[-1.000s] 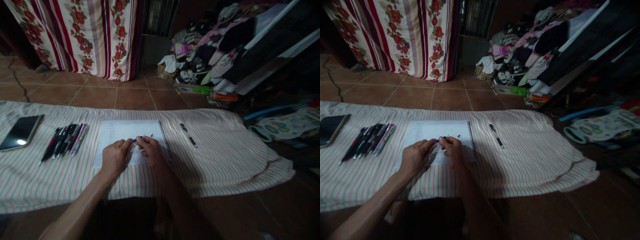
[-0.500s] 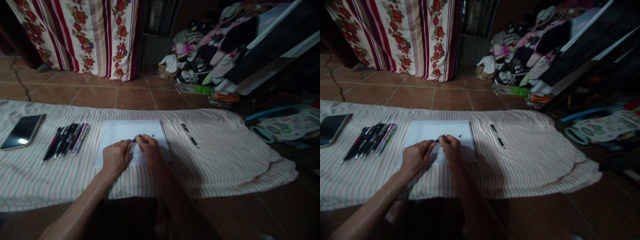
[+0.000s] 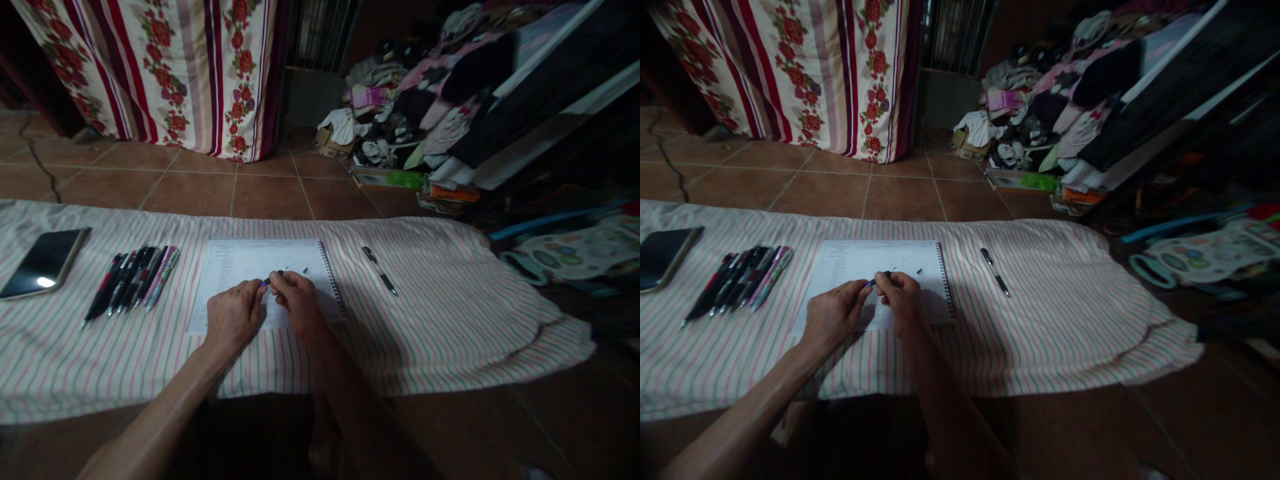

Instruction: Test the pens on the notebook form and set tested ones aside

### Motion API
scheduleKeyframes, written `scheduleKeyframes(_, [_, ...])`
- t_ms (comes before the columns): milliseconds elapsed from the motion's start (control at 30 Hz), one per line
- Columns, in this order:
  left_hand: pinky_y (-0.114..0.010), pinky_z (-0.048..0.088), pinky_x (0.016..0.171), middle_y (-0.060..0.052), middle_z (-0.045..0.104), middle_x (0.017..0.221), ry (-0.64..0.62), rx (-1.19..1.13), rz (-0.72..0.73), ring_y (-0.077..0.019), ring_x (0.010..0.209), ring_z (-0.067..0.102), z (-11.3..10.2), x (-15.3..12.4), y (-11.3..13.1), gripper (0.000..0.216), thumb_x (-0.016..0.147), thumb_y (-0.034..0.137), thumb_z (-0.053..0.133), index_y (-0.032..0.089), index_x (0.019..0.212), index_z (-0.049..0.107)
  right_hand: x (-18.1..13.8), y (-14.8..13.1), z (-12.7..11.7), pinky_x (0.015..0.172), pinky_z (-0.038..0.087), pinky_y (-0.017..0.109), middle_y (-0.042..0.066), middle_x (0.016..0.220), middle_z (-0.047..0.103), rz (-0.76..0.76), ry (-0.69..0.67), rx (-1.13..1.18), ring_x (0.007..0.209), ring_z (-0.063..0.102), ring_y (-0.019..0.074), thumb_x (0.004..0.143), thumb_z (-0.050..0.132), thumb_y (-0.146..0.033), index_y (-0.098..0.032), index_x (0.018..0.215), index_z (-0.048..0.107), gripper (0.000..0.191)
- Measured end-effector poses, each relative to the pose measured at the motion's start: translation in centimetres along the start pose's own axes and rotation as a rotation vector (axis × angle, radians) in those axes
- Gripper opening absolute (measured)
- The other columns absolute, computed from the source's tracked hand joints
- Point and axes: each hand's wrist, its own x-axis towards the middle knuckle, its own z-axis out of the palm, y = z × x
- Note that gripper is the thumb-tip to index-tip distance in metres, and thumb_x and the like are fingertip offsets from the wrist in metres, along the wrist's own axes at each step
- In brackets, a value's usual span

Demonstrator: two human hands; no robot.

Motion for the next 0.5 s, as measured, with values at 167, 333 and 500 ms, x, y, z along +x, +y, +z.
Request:
scheduleKeyframes(167, [-0.027,0.033,0.053,-0.004,0.072,0.087,-0.062,-0.02,-0.043,-0.021,0.077,0.067,-0.3,0.1,0.1,0.038,0.093,0.037,0.03,0.022,0.101,0.063,0.0,-0.2,-0.2,0.05,0.031,0.022,-0.005,0.054,0.049,-0.065,0.0,-0.062,0.051,0.041,0.0069,0.064,0.066,-0.037,-0.017,0.06,0.058,0.022])
scheduleKeyframes(333, [-0.026,0.033,0.055,-0.004,0.072,0.087,-0.027,-0.045,-0.07,-0.0195,0.078,0.067,-0.3,0.1,0.0,0.036,0.092,0.037,0.031,0.023,0.102,0.063,-0.7,-0.9,0.1,0.06,0.039,0.021,0.0,0.08,0.063,0.048,-0.054,0.073,0.071,0.056,0.0105,0.063,0.067,-0.033,-0.02,0.092,0.063,0.033])
scheduleKeyframes(500, [-0.026,0.034,0.054,-0.005,0.072,0.09,0.017,-0.036,-0.048,-0.0189,0.077,0.067,-0.2,-0.1,0.0,0.038,0.092,0.037,0.03,0.022,0.102,0.063,-0.6,-0.5,0.2,0.056,0.037,0.021,-0.002,0.065,0.056,0.06,-0.055,0.06,0.059,0.049,0.0079,0.062,0.07,-0.043,-0.017,0.068,0.056,0.03])
